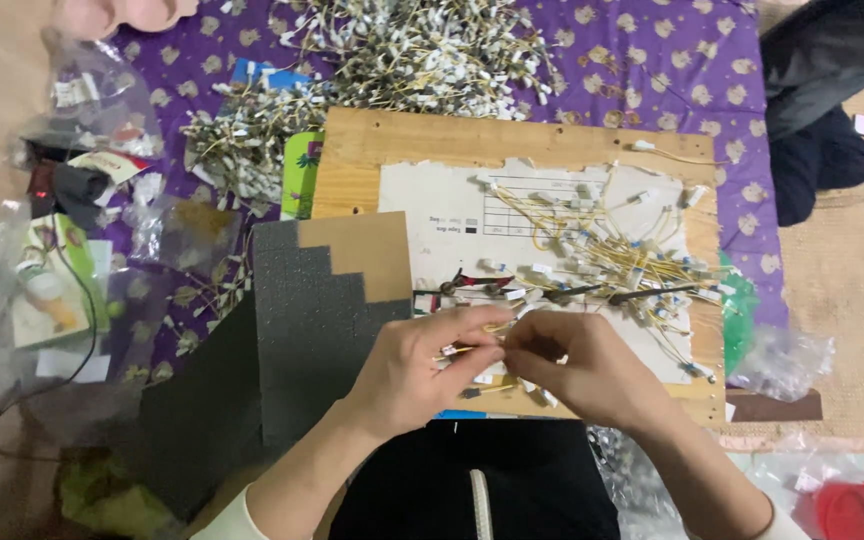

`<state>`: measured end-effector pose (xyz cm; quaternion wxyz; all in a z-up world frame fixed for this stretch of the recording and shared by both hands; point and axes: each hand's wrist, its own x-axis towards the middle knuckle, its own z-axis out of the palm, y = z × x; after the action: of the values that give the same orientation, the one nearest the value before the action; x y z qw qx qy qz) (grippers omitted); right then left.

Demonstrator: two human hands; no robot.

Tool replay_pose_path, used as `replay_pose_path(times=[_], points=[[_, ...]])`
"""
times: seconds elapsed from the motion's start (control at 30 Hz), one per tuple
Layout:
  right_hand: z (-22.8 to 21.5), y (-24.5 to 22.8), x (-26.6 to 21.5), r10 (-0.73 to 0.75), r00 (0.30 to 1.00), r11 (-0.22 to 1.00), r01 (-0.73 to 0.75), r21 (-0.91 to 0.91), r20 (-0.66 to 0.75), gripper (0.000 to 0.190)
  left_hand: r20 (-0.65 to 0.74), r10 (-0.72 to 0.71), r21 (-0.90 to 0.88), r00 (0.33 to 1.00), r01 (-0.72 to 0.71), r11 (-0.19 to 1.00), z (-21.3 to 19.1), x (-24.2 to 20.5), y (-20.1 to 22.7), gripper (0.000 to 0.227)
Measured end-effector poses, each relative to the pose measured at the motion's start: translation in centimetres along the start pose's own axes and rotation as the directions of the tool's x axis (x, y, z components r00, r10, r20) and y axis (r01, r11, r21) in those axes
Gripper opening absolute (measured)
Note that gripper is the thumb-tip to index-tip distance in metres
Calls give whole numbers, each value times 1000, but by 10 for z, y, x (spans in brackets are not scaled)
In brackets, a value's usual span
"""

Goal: Assembling small wire connectors and components onto a template board to create a wire harness

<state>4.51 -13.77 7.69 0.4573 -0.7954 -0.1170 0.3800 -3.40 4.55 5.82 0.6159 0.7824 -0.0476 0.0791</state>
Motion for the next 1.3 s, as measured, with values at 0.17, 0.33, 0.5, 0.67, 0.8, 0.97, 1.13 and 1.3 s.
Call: replay_pose_path(times=[0.17, 0.33, 0.5, 0.67, 0.8, 0.97, 1.13, 1.3], points=[[-16, 0, -19, -102, 961, 988, 67, -141, -258, 22, 34, -150, -30, 988, 151, 988, 14, -6, -54, 22], [-22, 26, -42, 57, 825, 998, -66, 4, -562, 14, 184, -159, 147, 970, 133, 980, 22, -23, -108, 28], [-17, 49, -54, 110, 750, 994, -98, 54, -653, 13, 339, 1, 529, 941, -192, 827, 27, -32, -106, 49], [-1, 75, -55, -86, 791, 977, -52, -207, -606, 15, 609, -467, 705, 641, -168, 689, 46, -16, -95, 124], [2, 76, -64, -138, 826, 945, -56, -323, -547, 12, 507, -347, 762, 789, -222, 608, 57, -13, -123, 108], [-4, 106, -73, -110, 806, 926, -130, -354, -582, 12, 429, 16, 757, 903, -369, 539, 58, -17, -141, 37], [-12, 115, -66, -19, 821, 929, -197, -314, -570, 14, 448, -146, 822, 882, -342, 456, 70, -11, -155, 34], [-40, 110, -54, 98, 792, 944, -265, -195, -603, 15, 639, -180, 520, 748, -247, 818, 69, 7, -115, 25]])
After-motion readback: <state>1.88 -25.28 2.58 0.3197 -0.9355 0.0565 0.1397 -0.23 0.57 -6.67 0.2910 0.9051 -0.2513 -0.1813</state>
